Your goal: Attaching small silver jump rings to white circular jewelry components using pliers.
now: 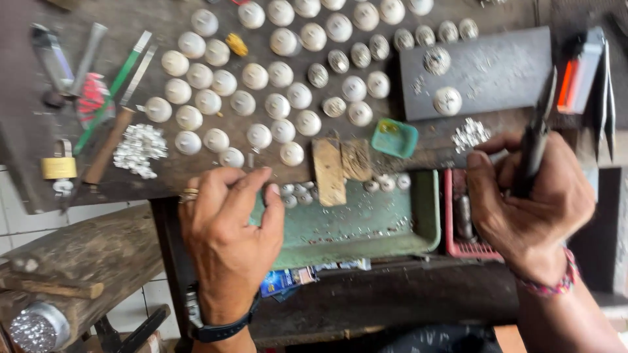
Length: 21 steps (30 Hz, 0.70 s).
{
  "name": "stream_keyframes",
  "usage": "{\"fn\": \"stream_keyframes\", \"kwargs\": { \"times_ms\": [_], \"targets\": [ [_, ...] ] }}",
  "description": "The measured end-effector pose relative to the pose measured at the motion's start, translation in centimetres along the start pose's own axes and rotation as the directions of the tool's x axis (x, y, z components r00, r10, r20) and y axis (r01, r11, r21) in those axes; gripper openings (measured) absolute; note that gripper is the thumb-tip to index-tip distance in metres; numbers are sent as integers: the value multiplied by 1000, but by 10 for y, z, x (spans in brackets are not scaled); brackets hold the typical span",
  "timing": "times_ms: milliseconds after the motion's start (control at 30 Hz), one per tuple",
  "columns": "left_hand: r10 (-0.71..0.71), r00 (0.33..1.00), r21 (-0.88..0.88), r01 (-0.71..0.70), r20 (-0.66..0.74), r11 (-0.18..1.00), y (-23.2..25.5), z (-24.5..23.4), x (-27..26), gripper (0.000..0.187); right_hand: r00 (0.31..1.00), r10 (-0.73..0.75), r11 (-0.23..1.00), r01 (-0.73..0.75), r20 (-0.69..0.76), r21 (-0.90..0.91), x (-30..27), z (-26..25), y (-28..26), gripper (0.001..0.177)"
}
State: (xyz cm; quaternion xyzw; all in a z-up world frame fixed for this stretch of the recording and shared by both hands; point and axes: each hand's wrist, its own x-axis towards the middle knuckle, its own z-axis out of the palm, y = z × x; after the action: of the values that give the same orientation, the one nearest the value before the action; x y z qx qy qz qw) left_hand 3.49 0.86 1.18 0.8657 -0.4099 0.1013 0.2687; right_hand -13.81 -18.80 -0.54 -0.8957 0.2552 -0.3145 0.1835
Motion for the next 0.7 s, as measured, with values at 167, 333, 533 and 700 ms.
{"fn": "stream_keyframes", "kwargs": {
  "times_ms": [167, 333, 533, 700],
  "targets": [
    [12, 997, 46, -16, 71, 999, -2, 3, -10, 16, 993, -115, 989, 118, -39, 90, 3, 1, 2, 20],
    [7, 996, 114, -17, 86, 993, 3, 3, -13, 13, 989, -132, 986, 137, -59, 97, 5, -3, 1, 18],
    [16, 1000, -68, -15, 22, 998, 11, -3, -6, 13, 980, -177, 973, 188, -94, 132, 6, -6, 0, 14],
    [-209, 977, -572, 194, 39, 797, 21, -8, -7, 7, 986, -149, 979, 157, -73, 131, 6, -10, -3, 31]
  ]
}}
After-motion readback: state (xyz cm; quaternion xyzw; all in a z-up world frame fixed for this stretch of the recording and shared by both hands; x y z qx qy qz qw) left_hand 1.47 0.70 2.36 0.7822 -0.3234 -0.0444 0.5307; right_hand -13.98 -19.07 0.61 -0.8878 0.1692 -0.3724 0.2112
